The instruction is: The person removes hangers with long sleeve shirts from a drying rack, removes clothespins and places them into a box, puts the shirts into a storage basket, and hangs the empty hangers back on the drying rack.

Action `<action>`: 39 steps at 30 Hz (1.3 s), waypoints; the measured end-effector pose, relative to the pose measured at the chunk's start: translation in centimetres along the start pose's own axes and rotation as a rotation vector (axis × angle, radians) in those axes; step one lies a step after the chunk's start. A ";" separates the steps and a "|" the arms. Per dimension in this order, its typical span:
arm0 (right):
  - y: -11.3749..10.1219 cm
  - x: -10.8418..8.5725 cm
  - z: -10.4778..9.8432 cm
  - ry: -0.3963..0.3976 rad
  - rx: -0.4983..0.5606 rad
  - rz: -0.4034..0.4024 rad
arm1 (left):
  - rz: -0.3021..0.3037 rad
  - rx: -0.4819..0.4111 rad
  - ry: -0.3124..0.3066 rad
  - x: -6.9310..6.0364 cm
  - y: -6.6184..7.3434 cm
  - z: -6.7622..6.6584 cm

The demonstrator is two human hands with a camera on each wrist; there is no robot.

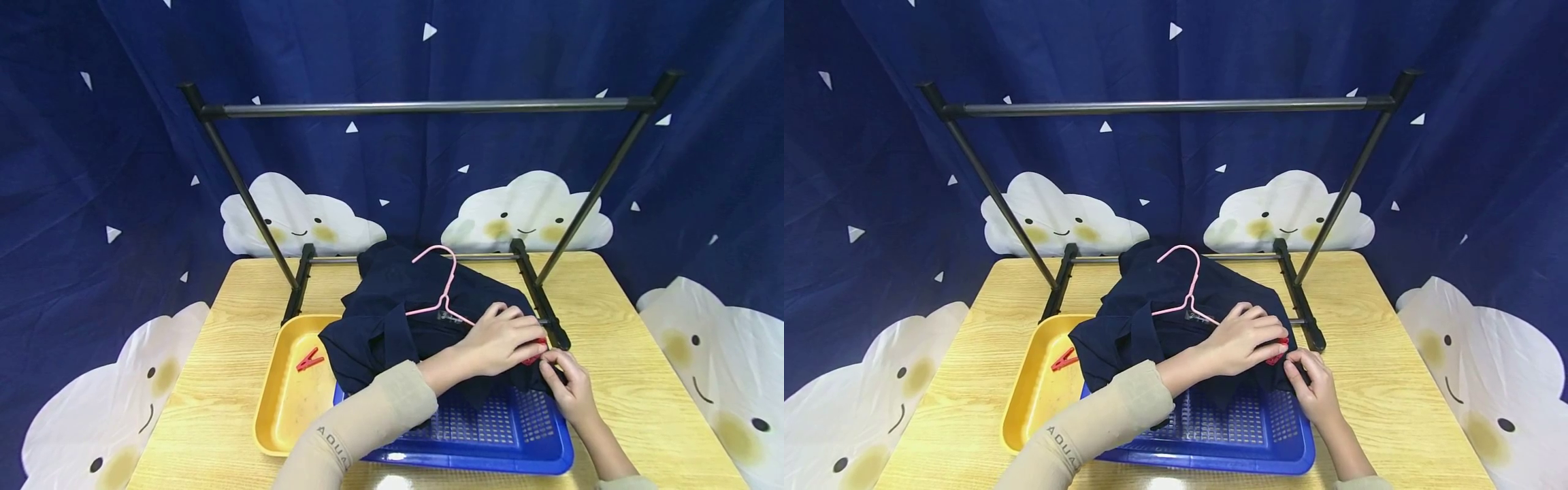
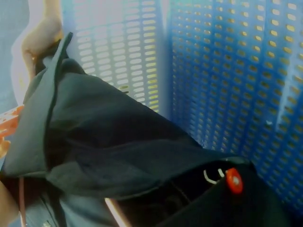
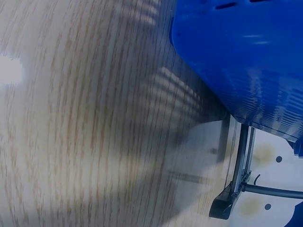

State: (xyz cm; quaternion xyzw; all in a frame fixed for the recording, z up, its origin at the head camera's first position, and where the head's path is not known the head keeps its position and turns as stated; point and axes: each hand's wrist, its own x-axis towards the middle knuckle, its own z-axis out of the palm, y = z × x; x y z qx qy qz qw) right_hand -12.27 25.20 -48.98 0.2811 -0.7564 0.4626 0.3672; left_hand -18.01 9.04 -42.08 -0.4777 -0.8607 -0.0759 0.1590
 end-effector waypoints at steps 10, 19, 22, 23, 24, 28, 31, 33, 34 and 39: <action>-0.1 0.2 0.0 -0.009 0.001 -0.008 | -0.093 -0.127 0.103 0.3 -0.8 -1.2; -0.1 0.2 0.1 -0.008 -0.012 -0.006 | -0.042 -0.049 0.130 -0.1 -1.0 -1.5; -0.1 0.2 0.1 -0.009 -0.013 -0.005 | -0.022 -0.003 0.142 -0.4 -1.1 -1.7; -0.2 0.2 0.1 -0.009 -0.013 -0.003 | -0.017 0.006 0.147 -0.5 -1.2 -1.8; -0.2 0.2 0.1 -0.008 -0.010 -0.002 | -0.012 0.014 0.153 -0.6 -1.2 -1.9; -0.2 0.3 0.1 -0.010 -0.008 0.009 | 0.008 0.026 0.183 -1.0 -1.5 -2.3; -0.2 0.3 0.1 -0.014 -0.012 0.016 | 0.018 0.026 0.201 -1.3 -1.7 -2.6; -0.2 0.2 0.1 -0.014 -0.012 0.015 | 0.020 0.027 0.211 -1.6 -1.9 -2.8; -0.1 0.2 0.1 -0.014 -0.012 0.013 | 0.019 0.028 0.217 -1.7 -2.0 -2.9; 0.0 0.2 0.2 -0.010 -0.017 0.006 | 0.010 0.043 0.260 -2.4 -2.4 -3.5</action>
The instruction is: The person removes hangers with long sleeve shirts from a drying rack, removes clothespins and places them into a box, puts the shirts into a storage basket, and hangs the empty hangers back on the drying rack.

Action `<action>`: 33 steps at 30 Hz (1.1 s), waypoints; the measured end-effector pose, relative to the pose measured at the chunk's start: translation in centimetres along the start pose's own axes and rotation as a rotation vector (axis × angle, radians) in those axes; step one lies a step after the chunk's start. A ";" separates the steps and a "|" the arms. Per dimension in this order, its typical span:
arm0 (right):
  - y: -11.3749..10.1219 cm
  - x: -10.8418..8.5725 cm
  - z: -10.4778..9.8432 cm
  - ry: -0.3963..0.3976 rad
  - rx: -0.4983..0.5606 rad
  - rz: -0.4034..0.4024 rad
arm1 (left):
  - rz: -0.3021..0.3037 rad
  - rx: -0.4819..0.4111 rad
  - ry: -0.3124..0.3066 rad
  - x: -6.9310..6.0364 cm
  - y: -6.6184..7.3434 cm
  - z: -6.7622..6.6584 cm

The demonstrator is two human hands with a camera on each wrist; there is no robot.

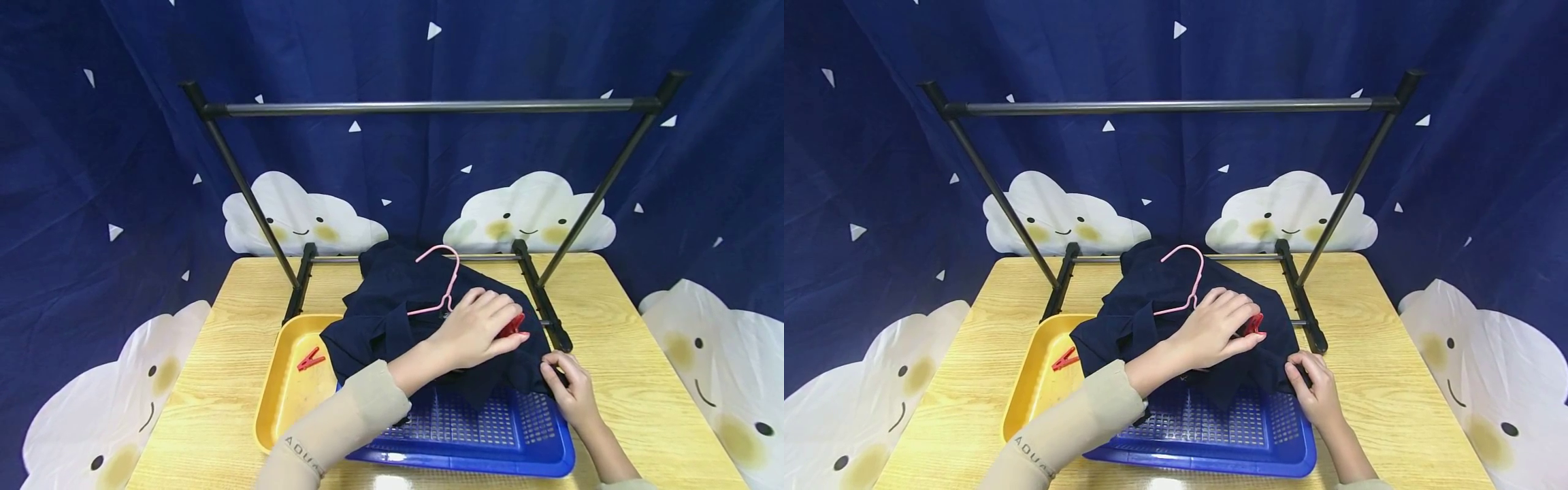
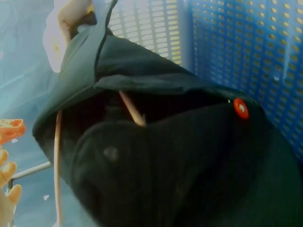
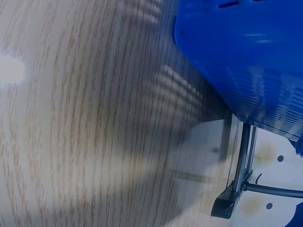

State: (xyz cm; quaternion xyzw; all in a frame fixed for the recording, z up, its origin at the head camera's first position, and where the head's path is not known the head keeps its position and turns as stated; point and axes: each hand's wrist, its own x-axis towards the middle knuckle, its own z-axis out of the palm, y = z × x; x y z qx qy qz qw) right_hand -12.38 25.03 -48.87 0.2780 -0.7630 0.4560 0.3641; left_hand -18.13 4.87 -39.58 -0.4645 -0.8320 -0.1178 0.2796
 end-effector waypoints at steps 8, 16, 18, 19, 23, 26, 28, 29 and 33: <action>0.0 0.0 0.0 0.000 -0.009 -0.002 | 0.011 0.053 0.049 -1.1 -0.8 -1.1; 0.0 -0.1 0.0 0.002 -0.013 0.005 | -0.003 0.100 0.119 -2.5 -1.8 -2.3; 0.1 -0.1 0.0 0.002 -0.015 0.004 | -0.008 0.107 0.137 -2.9 -2.1 -2.5; 0.1 -0.1 0.0 0.002 -0.016 0.003 | -0.010 0.110 0.144 -3.1 -2.2 -2.7; 0.1 -0.1 -0.1 0.006 -0.013 0.002 | -0.018 0.120 0.178 -3.9 -2.8 -3.0; 0.1 -0.1 0.0 0.006 -0.013 0.005 | -0.030 0.122 0.185 -4.6 -3.2 -3.2; 0.1 -0.1 0.0 0.005 -0.014 0.008 | -0.036 0.129 0.185 -5.1 -3.5 -3.4; 0.0 -0.1 0.0 0.004 -0.015 0.009 | -0.039 0.132 0.183 -5.4 -3.7 -3.5; 0.0 -0.1 0.0 0.006 -0.018 0.008 | -0.060 0.136 0.175 -6.5 -4.4 -3.8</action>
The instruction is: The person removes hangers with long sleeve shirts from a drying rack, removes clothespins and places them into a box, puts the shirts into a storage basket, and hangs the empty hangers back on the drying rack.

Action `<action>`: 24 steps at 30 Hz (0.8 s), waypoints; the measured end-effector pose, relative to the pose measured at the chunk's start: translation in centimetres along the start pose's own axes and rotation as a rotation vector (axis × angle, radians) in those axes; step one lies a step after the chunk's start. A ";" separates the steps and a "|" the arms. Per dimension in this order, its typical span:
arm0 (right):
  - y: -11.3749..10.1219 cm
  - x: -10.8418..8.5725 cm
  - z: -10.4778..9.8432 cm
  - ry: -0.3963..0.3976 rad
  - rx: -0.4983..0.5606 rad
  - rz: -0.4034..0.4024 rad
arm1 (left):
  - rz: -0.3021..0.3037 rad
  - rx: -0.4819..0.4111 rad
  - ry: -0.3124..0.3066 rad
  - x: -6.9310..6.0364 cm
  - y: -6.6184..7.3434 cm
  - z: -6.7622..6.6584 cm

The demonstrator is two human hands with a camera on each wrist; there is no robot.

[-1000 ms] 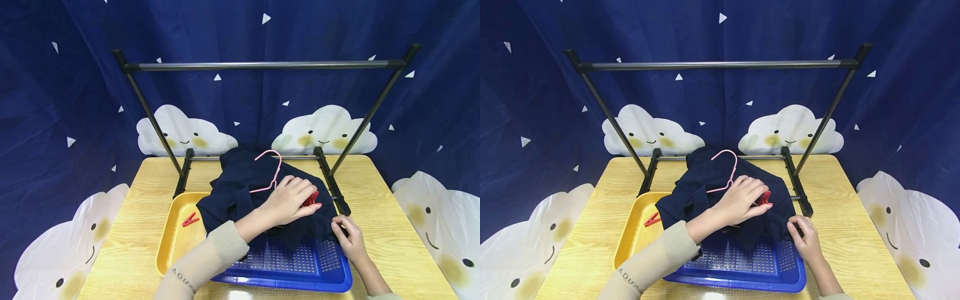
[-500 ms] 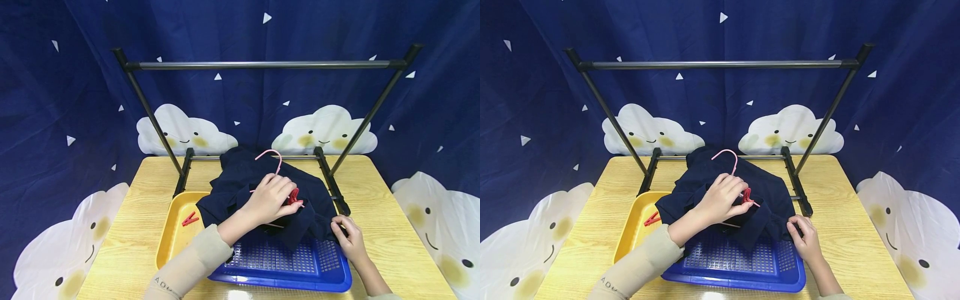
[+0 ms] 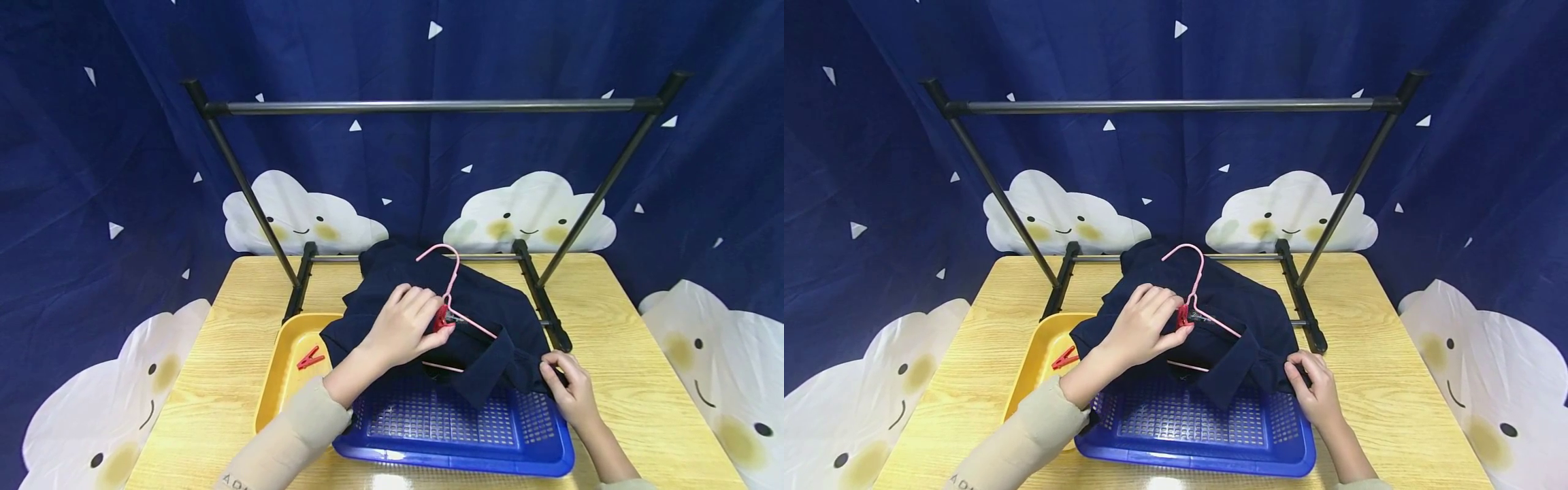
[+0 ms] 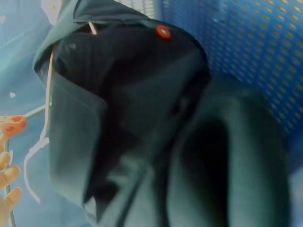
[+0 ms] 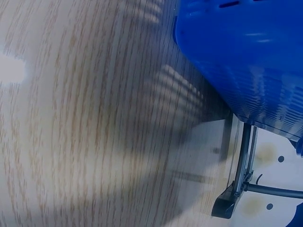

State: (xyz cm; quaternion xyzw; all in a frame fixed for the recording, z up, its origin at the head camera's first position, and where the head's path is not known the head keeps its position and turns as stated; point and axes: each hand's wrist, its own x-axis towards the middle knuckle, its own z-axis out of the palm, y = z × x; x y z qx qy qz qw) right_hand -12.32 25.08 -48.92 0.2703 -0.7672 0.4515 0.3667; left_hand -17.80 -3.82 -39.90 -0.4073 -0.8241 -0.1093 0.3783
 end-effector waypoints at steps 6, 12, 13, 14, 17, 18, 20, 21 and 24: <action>0.0 0.0 0.0 0.000 0.002 -0.004 | -0.086 -0.023 -0.028 -1.9 -1.3 -0.9; 0.1 0.0 0.0 -0.001 0.005 -0.009 | -0.150 0.005 -0.021 -4.1 -2.4 -1.8; 0.1 0.0 0.0 -0.001 0.004 -0.009 | -0.159 0.007 -0.013 -4.5 -2.6 -2.0; 0.1 0.0 0.0 0.000 0.002 -0.010 | -0.170 0.007 -0.003 -4.8 -2.8 -2.1; 0.1 0.0 0.0 -0.001 -0.005 -0.010 | -0.199 0.011 0.026 -5.8 -3.3 -2.5; 0.1 0.1 0.0 0.000 -0.007 -0.010 | -0.208 0.013 0.035 -6.2 -3.5 -2.6; 0.1 0.1 0.0 -0.003 -0.008 -0.009 | -0.225 0.018 0.053 -6.7 -3.9 -2.9; 0.1 0.1 0.0 -0.004 -0.008 -0.009 | -0.230 0.021 0.063 -7.0 -4.1 -3.0; 0.1 0.1 0.0 -0.005 -0.008 -0.008 | -0.249 0.031 0.072 -7.8 -4.6 -3.4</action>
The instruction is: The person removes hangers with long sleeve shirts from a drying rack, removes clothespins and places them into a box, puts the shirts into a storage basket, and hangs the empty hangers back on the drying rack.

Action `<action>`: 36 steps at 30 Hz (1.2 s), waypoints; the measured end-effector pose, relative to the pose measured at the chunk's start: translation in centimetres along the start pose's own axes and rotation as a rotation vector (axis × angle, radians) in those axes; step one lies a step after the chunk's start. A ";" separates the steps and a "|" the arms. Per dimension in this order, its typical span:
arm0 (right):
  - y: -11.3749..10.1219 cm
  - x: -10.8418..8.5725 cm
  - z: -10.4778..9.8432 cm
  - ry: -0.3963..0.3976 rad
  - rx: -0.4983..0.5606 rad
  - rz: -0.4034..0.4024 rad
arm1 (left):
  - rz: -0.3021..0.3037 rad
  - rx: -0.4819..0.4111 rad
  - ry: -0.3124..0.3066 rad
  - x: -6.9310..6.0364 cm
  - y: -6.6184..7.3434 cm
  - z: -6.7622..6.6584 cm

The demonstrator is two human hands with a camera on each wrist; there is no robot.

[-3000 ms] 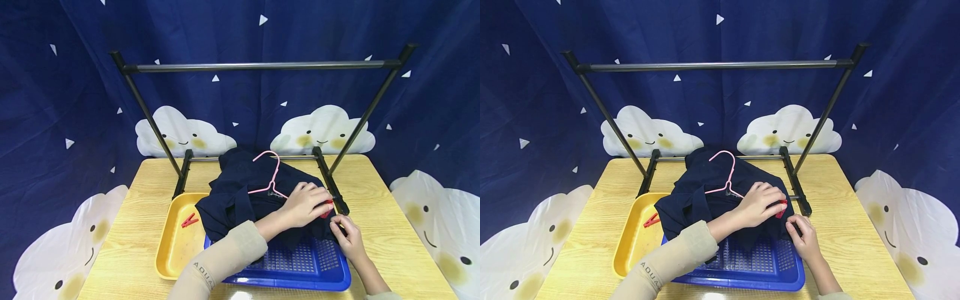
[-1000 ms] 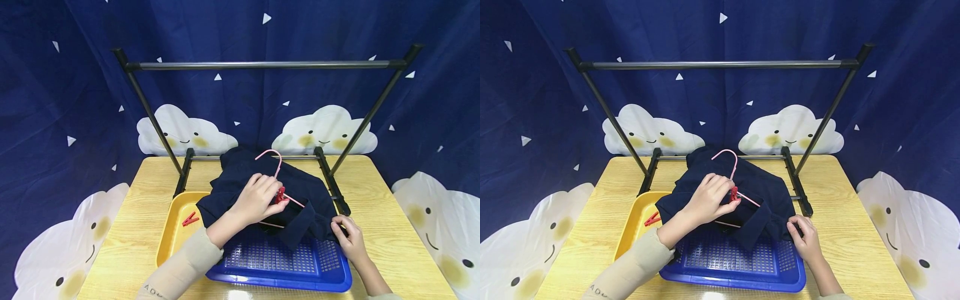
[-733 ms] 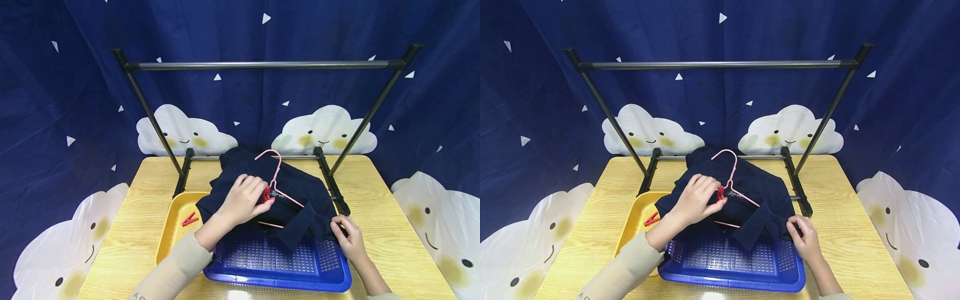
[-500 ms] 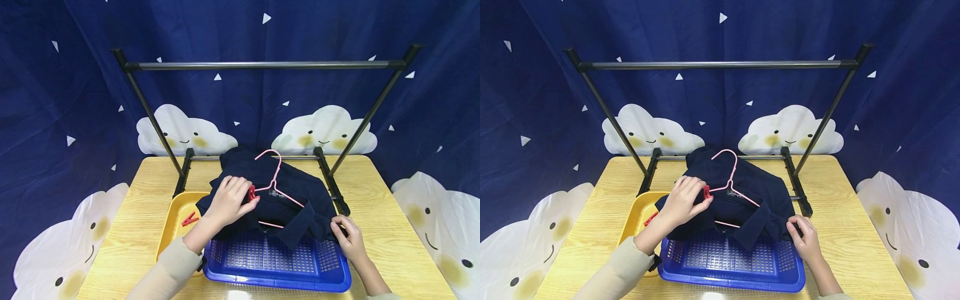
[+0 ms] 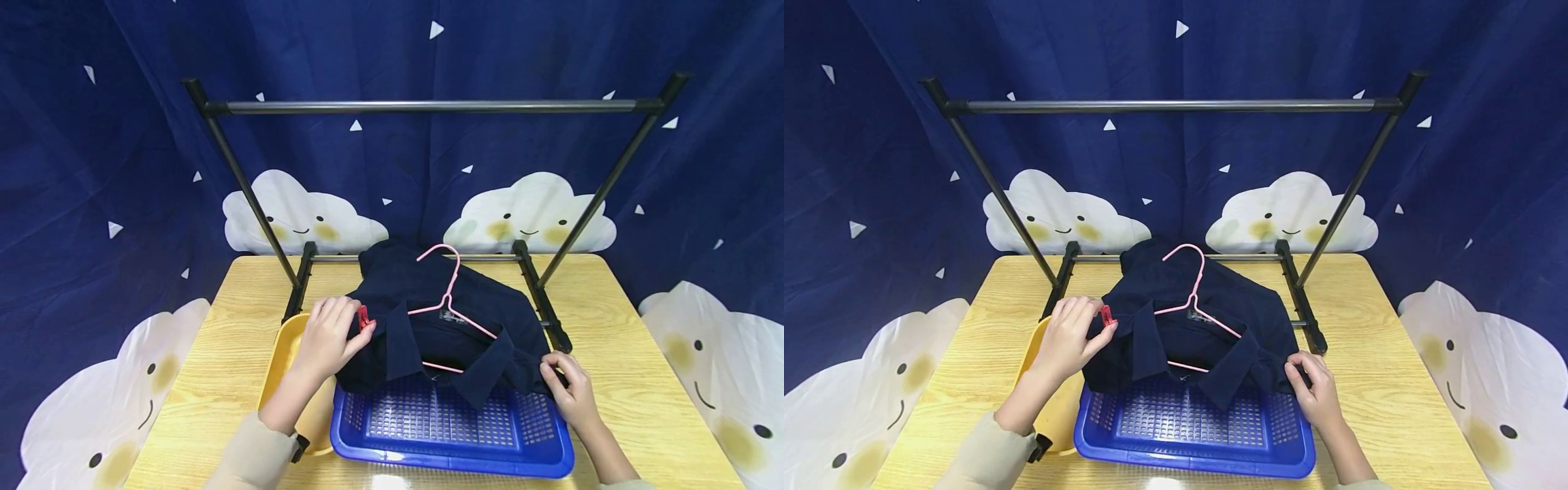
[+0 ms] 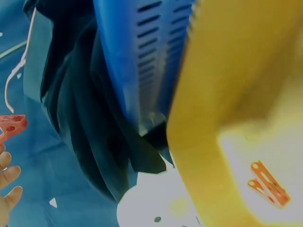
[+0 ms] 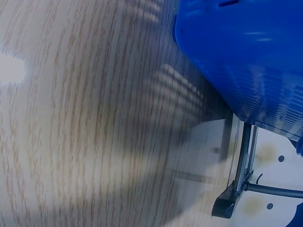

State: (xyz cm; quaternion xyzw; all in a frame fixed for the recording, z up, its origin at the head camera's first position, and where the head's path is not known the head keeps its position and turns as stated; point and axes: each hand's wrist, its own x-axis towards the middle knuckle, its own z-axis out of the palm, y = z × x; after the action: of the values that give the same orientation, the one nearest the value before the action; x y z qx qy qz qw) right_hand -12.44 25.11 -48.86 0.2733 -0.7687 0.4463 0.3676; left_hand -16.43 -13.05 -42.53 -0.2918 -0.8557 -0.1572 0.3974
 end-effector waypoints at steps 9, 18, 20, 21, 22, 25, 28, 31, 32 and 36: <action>-0.1 0.1 0.0 -0.003 -0.002 -0.001 | -0.107 0.050 0.001 -2.2 -2.1 -1.3; 0.0 0.1 0.0 0.000 0.009 -0.001 | -0.183 0.080 -0.102 -5.3 -3.5 -1.7; 0.0 0.1 0.0 0.000 0.011 0.000 | -0.206 0.084 -0.141 -6.2 -3.7 -1.8; 0.0 0.1 0.0 0.001 0.011 0.001 | -0.219 0.086 -0.163 -6.7 -3.7 -1.8; -0.1 0.1 0.0 0.001 0.011 0.002 | -0.234 0.087 -0.189 -7.2 -3.8 -1.8; -0.1 0.1 0.0 0.000 0.005 0.006 | -0.269 0.098 -0.248 -8.7 -3.9 -1.6; -0.1 0.1 -0.1 -0.001 0.001 0.005 | -0.296 0.115 -0.294 -9.9 -4.0 -1.4; -0.1 0.1 -0.1 -0.001 0.004 0.002 | -0.321 0.123 -0.338 -10.8 -4.0 -1.2; -0.1 0.1 -0.1 -0.002 0.004 -0.001 | -0.328 0.127 -0.355 -11.0 -4.1 -1.1; -0.1 0.1 -0.1 -0.003 0.011 -0.005 | -0.352 0.149 -0.430 -12.0 -4.1 -0.8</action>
State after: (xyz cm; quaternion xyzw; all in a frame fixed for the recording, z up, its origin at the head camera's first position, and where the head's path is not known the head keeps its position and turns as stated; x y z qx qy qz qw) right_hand -12.40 25.13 -48.72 0.2779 -0.7661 0.4493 0.3661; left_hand -12.31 -21.15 -51.44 -0.1356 -0.9670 -0.0950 0.1938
